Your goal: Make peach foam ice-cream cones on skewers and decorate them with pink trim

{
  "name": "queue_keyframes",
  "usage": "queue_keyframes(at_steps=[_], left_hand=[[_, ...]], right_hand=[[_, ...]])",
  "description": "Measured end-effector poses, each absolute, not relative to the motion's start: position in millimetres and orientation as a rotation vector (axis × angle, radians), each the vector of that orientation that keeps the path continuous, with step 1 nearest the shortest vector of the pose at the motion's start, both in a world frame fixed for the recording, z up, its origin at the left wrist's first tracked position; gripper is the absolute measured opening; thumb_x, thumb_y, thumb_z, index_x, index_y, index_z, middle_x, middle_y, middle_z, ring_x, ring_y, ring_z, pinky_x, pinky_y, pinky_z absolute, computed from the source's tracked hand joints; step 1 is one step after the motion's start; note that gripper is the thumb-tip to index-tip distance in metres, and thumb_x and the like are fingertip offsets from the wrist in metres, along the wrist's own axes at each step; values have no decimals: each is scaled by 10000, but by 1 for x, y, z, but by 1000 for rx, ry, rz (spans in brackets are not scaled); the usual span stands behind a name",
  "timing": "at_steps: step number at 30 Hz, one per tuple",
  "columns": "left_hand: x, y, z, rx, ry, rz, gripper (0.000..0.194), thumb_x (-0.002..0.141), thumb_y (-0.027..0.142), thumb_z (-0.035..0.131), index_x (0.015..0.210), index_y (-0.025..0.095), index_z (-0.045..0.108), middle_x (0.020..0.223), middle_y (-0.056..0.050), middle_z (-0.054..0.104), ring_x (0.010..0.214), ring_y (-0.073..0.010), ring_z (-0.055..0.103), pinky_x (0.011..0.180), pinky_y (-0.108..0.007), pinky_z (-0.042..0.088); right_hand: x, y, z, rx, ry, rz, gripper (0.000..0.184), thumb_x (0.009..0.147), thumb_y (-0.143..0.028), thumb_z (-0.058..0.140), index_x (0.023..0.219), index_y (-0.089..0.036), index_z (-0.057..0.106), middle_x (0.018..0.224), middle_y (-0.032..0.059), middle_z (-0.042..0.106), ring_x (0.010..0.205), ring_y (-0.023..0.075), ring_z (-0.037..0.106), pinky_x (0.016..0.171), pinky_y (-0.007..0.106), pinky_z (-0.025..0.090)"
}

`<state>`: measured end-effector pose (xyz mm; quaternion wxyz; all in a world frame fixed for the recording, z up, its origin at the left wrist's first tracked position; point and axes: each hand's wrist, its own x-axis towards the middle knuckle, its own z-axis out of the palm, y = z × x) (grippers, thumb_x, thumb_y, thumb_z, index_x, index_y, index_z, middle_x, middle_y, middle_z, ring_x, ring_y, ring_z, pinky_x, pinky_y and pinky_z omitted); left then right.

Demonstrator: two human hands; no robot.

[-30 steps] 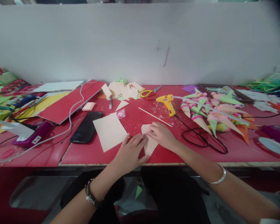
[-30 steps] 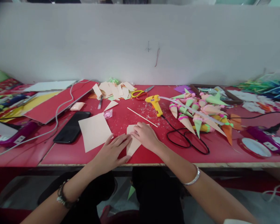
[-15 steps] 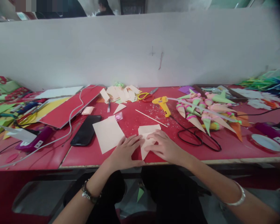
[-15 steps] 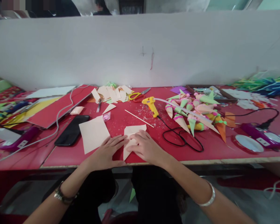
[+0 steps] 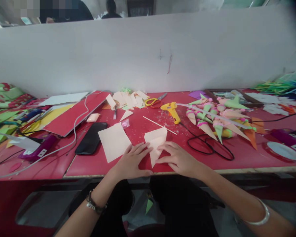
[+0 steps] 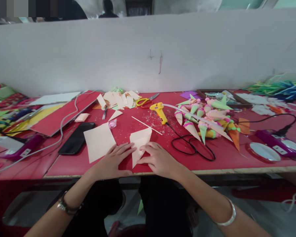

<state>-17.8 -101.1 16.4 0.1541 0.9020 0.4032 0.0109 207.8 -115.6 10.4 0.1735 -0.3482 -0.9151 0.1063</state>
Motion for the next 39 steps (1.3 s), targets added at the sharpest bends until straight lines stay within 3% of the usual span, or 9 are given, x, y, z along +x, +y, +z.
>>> queue_keyframes(at_steps=[6, 10, 20, 29, 39], left_hand=[[-21, -108, 17, 2711, 1062, 180, 667, 740, 578, 419, 1324, 306, 245, 1432, -41, 175, 1285, -223, 208, 1043, -436, 131], [-26, -114, 17, 2779, 868, 132, 595, 773, 553, 388, 1308, 315, 284, 1375, -14, 326, 1267, -209, 257, 1054, -450, 56], [-32, -114, 18, 2817, 778, 124, 623, 705, 520, 521, 1275, 342, 346, 1381, -16, 314, 1253, -228, 293, 1043, -418, 174], [-32, -116, 17, 2766, 717, 137, 662, 725, 435, 515, 1321, 300, 262, 1350, 9, 364, 1266, -198, 272, 1058, -392, 156], [-33, -127, 23, 2735, 746, 155, 610, 724, 395, 511, 1295, 280, 330, 1313, -8, 420, 1238, -200, 328, 1050, -403, 185]], right_hand=[[209, -113, 10, -973, -2585, 414, 445, 707, -37, 420, 1013, -298, 611, 1160, 17, 505, 1092, 161, 407, 994, 395, 249], [211, -114, 7, -995, -2603, 416, 458, 726, -41, 392, 1043, -307, 590, 1149, 15, 531, 1068, 145, 455, 1011, 427, 204], [231, -92, 5, -1087, -2560, 180, 422, 729, -37, 390, 972, -269, 646, 1080, 46, 572, 1045, 178, 472, 935, 400, 342], [255, -79, 0, -1246, -2558, -72, 477, 742, -22, 350, 1071, -262, 598, 1163, 48, 531, 1082, 200, 445, 934, 404, 362], [252, -80, -3, -1405, -2473, -288, 416, 757, -76, 379, 1130, -151, 545, 1217, 98, 508, 1158, 243, 397, 971, 455, 299]])
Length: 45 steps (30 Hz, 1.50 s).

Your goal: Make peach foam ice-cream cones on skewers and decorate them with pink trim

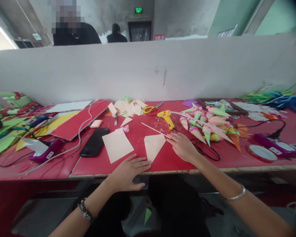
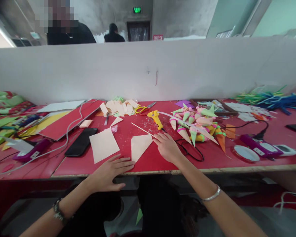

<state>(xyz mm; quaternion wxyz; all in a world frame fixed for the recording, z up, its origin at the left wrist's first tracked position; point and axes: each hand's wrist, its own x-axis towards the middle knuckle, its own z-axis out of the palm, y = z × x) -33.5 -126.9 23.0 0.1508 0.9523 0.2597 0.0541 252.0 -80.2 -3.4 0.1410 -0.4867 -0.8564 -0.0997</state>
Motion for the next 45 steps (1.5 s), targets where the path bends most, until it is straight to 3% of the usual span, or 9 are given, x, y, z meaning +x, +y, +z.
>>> queue_keyframes(at_steps=[4, 9, 13, 17, 24, 27, 31, 36, 45], left_hand=[[-35, -128, 28, 2735, 724, 173, 512, 738, 372, 492, 1235, 275, 422, 1261, -2, 486, 1190, -176, 398, 1033, -360, 240], [-16, -135, 34, 2795, 949, 379, 275, 781, 307, 441, 1012, 243, 576, 1094, -14, 585, 1025, -153, 512, 999, -342, 285], [13, -142, 22, 2794, 1151, 453, 536, 731, 339, 503, 1232, 194, 379, 1249, -70, 462, 1131, -202, 418, 953, -352, 335], [22, -139, 5, 2804, 1237, 359, 750, 691, 497, 510, 1301, 142, 256, 1323, -120, 372, 1215, -256, 317, 1013, -432, 228], [17, -136, 3, 2838, 1316, 425, 503, 683, 502, 544, 1056, 172, 469, 1149, -86, 498, 1099, -237, 429, 1010, -440, 216], [27, -138, 3, 2865, 1332, 423, 470, 689, 451, 572, 1052, 170, 471, 1072, -76, 529, 1025, -230, 470, 946, -408, 314], [27, -135, 5, 2926, 1197, 381, 338, 746, 329, 548, 1045, 179, 493, 1005, -58, 555, 920, -192, 520, 855, -336, 393], [0, -123, 10, 2937, 960, 372, 230, 865, 230, 367, 986, 224, 562, 914, -13, 599, 850, -130, 547, 769, -260, 418], [-1, -117, 10, 2740, 929, 472, 216, 835, 250, 432, 941, 221, 617, 902, -23, 608, 838, -126, 545, 711, -211, 417]], right_hand=[[244, -94, -5, -1286, -2485, -140, 496, 773, -58, 337, 1241, -199, 423, 1291, 58, 444, 1215, 193, 346, 982, 417, 288], [220, -125, 3, -1303, -2495, 65, 366, 844, -239, 365, 1198, -242, 457, 1204, 79, 508, 1098, 209, 446, 955, 477, 253], [201, -143, 11, -1365, -2449, 165, 358, 802, -298, 456, 1146, -205, 495, 1074, 104, 541, 999, 231, 473, 845, 419, 358], [205, -144, 12, -1294, -2385, 290, 292, 798, -284, 460, 1073, -217, 533, 1115, 82, 522, 1056, 203, 453, 894, 371, 352], [229, -145, 7, -1411, -2498, 266, 605, 723, -479, 515, 1259, -234, 377, 1285, 98, 421, 1202, 252, 338, 998, 492, 177], [213, -155, 8, -1486, -2471, 118, 602, 694, -415, 577, 1234, -210, 408, 1199, 118, 472, 1130, 268, 394, 984, 518, 155], [199, -163, 11, -1490, -2454, 75, 426, 721, -256, 569, 1138, -208, 495, 1038, 87, 546, 1003, 232, 468, 932, 445, 278], [211, -156, 13, -1351, -2443, 278, 476, 745, -302, 546, 1203, -214, 451, 1246, 83, 450, 1148, 226, 379, 948, 374, 316], [205, -139, 12, -1201, -2352, 499, 213, 765, -224, 525, 940, -222, 647, 1142, 80, 499, 1050, 188, 469, 899, 313, 376]])
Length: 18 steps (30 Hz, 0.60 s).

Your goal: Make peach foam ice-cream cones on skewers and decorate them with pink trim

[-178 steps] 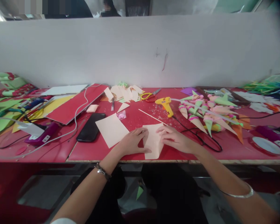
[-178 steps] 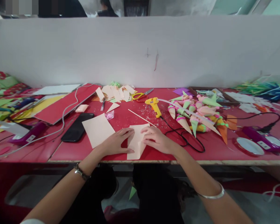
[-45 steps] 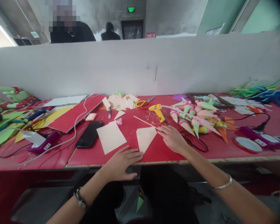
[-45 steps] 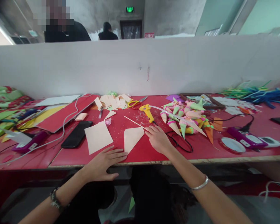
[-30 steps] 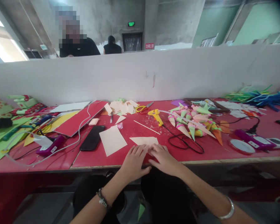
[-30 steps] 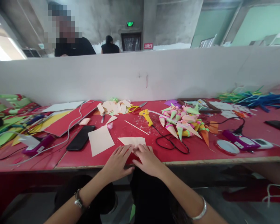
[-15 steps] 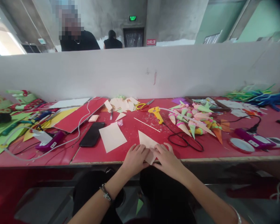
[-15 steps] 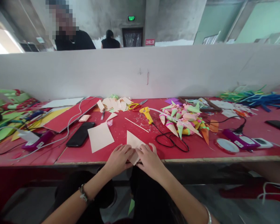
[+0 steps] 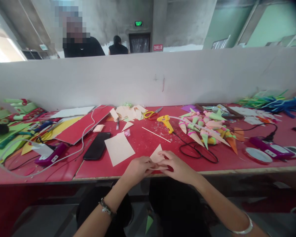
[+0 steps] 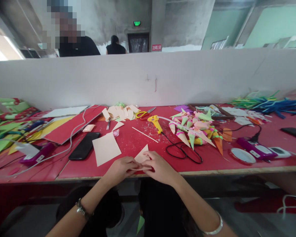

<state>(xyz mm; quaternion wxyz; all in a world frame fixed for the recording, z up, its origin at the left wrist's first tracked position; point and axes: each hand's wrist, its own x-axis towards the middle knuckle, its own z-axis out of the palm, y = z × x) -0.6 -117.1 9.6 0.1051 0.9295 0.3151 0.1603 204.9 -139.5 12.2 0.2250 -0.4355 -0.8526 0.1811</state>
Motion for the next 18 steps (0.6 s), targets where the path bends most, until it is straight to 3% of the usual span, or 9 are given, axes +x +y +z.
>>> queue_keyframes(at_steps=[5, 10, 15, 18], left_hand=[[-1, -115, 6, 2621, 1012, 532, 224, 810, 274, 475, 971, 222, 622, 830, -20, 618, 747, -119, 561, 642, -197, 408], [-2, -117, 2, 2424, 1209, 590, 191, 776, 291, 523, 694, 146, 618, 740, -19, 584, 669, -111, 538, 584, -188, 381], [2, -116, 2, 2411, 1362, 577, 275, 773, 356, 516, 599, 144, 530, 618, 6, 519, 567, -105, 485, 533, -211, 332], [0, -115, 2, 2508, 1437, 553, 327, 768, 401, 509, 561, 148, 499, 570, 16, 506, 564, -114, 481, 608, -246, 330]], right_hand=[[204, -129, 6, -1179, -2298, 594, 195, 791, -226, 501, 898, -231, 665, 1024, 56, 556, 969, 161, 508, 880, 304, 383], [202, -124, 0, -1241, -2098, 674, 159, 761, -283, 537, 826, -199, 655, 970, 59, 581, 913, 173, 533, 826, 305, 412], [198, -121, -3, -1317, -1971, 683, 186, 718, -295, 569, 858, -178, 604, 909, 59, 593, 857, 187, 545, 764, 306, 423], [197, -121, -4, -1339, -1969, 603, 152, 718, -288, 564, 819, -178, 594, 883, 50, 580, 850, 182, 529, 755, 301, 410]])
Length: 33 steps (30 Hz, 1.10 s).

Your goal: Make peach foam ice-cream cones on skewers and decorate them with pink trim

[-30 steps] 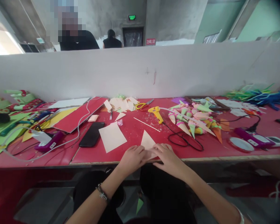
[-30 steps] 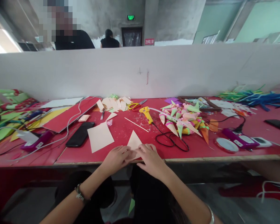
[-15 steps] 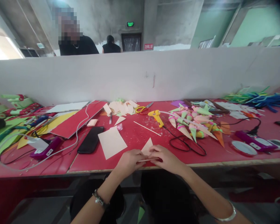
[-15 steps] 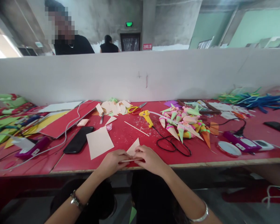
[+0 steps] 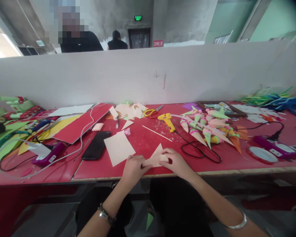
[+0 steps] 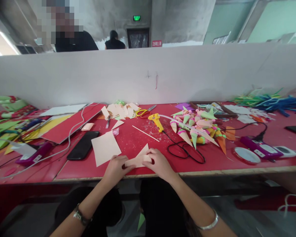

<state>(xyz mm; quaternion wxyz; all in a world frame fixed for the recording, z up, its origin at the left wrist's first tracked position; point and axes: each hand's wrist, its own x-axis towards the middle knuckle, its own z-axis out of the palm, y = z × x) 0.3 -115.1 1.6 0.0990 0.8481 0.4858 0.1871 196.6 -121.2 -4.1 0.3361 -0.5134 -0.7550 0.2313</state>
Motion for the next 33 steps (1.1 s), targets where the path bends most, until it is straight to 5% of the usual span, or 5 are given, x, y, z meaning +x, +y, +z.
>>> queue_keyframes(at_steps=[15, 20, 23, 27, 33], left_hand=[[-8, -113, -1, 2660, 1569, 473, 337, 794, 417, 457, 577, 161, 493, 576, 1, 538, 578, -135, 505, 662, -305, 333], [-8, -110, 11, 2979, 1422, 399, 171, 808, 298, 469, 918, 181, 530, 941, -52, 580, 825, -177, 534, 745, -319, 335], [-5, -109, 22, 3260, 1006, 302, 326, 828, 191, 435, 1142, 278, 433, 1165, -38, 504, 945, -171, 499, 795, -316, 312], [-3, -109, 27, 3373, 511, 117, 352, 841, 161, 408, 1186, 233, 415, 1152, -29, 533, 964, -154, 488, 771, -284, 314], [-21, -111, 19, 3274, 619, 54, 359, 843, 166, 405, 1201, 190, 423, 1136, -39, 561, 965, -148, 502, 810, -283, 316]], right_hand=[[195, -123, -2, -1398, -2113, 399, 145, 771, -271, 520, 674, -165, 527, 840, 50, 515, 771, 160, 490, 704, 288, 416], [194, -121, -4, -1364, -2119, 396, 169, 756, -230, 538, 610, -168, 479, 793, 37, 502, 737, 148, 476, 680, 274, 407], [194, -118, -7, -1357, -2124, 414, 207, 750, -217, 540, 570, -168, 451, 775, 32, 490, 723, 142, 472, 670, 266, 405], [194, -117, -9, -1372, -2127, 402, 173, 749, -225, 539, 605, -165, 464, 795, 39, 494, 744, 150, 474, 681, 274, 405], [195, -118, -8, -1386, -2135, 382, 172, 760, -261, 530, 625, -168, 478, 807, 40, 499, 753, 156, 482, 685, 279, 413]])
